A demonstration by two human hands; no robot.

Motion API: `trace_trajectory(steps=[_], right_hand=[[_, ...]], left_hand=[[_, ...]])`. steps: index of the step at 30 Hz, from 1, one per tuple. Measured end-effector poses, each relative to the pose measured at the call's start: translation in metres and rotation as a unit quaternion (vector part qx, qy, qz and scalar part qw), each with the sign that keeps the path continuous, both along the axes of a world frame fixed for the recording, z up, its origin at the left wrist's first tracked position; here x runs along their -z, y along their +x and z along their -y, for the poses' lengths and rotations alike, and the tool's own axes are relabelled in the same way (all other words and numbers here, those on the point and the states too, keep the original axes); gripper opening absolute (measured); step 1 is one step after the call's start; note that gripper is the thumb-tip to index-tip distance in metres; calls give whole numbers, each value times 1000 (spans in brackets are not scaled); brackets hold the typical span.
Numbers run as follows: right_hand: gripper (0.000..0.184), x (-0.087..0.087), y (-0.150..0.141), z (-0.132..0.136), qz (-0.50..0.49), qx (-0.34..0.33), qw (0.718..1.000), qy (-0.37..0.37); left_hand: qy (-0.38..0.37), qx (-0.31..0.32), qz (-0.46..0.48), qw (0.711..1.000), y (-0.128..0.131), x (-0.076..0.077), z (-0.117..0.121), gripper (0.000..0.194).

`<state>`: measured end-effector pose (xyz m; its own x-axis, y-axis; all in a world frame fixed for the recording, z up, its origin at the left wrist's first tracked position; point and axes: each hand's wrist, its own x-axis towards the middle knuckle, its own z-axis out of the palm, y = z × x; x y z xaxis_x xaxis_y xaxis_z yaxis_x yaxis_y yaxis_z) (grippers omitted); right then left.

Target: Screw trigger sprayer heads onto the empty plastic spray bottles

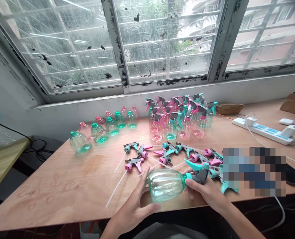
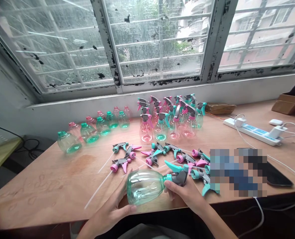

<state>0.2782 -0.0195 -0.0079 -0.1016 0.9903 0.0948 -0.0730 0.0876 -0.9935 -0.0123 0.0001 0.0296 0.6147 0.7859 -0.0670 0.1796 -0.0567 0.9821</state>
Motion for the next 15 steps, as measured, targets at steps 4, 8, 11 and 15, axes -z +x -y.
trace_trajectory(steps=[4,8,11,15], right_hand=[[39,3,0,0,-16,17,1000,-2],[42,4,0,-1,-15,16,1000,0],[43,5,0,-1,-9,10,1000,3],[37,8,1,0,-23,18,1000,-6]], left_hand=[[2,3,17,1000,0,2,0,95],[-5,3,40,999,1,6,-1,100],[-32,15,83,996,2,6,-1,102],[-39,31,103,993,0,6,-1,84]])
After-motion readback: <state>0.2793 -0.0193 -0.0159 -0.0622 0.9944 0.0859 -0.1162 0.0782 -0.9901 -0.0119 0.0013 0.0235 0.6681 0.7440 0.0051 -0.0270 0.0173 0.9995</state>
